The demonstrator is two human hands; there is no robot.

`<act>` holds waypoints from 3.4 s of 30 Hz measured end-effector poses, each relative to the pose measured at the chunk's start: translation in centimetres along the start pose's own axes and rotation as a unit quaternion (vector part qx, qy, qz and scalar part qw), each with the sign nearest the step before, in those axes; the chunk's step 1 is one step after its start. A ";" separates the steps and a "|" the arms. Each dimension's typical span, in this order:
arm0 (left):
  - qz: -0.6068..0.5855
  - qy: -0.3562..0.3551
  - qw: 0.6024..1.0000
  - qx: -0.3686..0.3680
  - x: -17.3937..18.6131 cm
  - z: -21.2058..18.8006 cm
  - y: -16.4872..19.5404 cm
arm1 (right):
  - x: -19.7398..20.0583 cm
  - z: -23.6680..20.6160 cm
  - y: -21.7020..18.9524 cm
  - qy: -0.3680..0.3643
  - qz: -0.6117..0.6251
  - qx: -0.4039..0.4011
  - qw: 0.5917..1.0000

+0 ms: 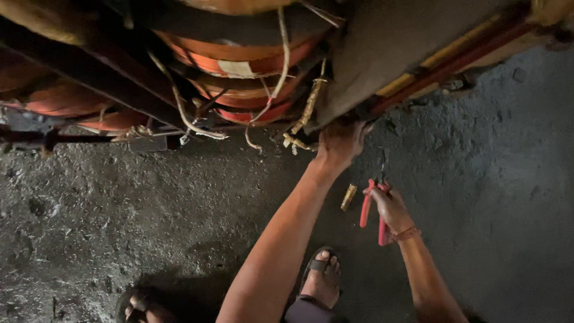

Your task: The person uses red-handled pliers to cut and pull away wires and insulation from a large copper-wound coil assembly. The person repeatedly grips, cuts, and removes wire segments, leaving debris on the floor.

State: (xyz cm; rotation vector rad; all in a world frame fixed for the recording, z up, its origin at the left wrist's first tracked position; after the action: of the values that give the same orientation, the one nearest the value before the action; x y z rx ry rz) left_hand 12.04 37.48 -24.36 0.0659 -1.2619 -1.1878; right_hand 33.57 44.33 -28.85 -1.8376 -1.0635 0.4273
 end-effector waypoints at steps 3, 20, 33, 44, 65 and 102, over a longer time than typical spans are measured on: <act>0.005 -0.028 0.999 0.041 -0.4 -0.1 0.1 | -1.1 0.0 -0.5 0.014 -0.027 -0.019 0.999; -0.039 -0.153 0.986 0.058 -0.8 -0.8 -2.5 | -5.3 -5.5 3.1 -0.079 0.052 -0.138 0.986; -0.028 -0.116 0.990 0.073 -0.4 -1.9 -2.5 | -3.5 1.9 -1.8 -0.067 0.054 0.020 0.996; -0.070 0.007 0.998 0.004 1.3 -2.0 -1.5 | -8.5 -1.5 -3.5 -0.087 0.257 -0.043 0.961; 0.127 -0.201 0.971 -0.024 1.6 -0.3 1.0 | -9.1 -5.8 3.8 -0.124 0.102 -0.013 0.987; 0.012 -0.064 0.998 -0.003 -0.5 -0.4 0.9 | -5.6 4.8 -9.7 0.083 0.248 0.004 0.965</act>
State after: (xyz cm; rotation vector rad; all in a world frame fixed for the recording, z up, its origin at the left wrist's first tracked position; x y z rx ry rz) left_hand 12.96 38.05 -24.29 -0.0299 -1.3666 -1.1898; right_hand 22.49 44.22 -23.78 -2.0875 -0.4765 0.5539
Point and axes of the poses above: each hand's wrist, its own z-axis towards the middle knuckle, its own x-axis out of the back of the hand, y = z × x, the point moved 3 cm from there along z, towards the middle knuckle, and after that the axes turned 2 degrees about x, right-handed, at the moved point
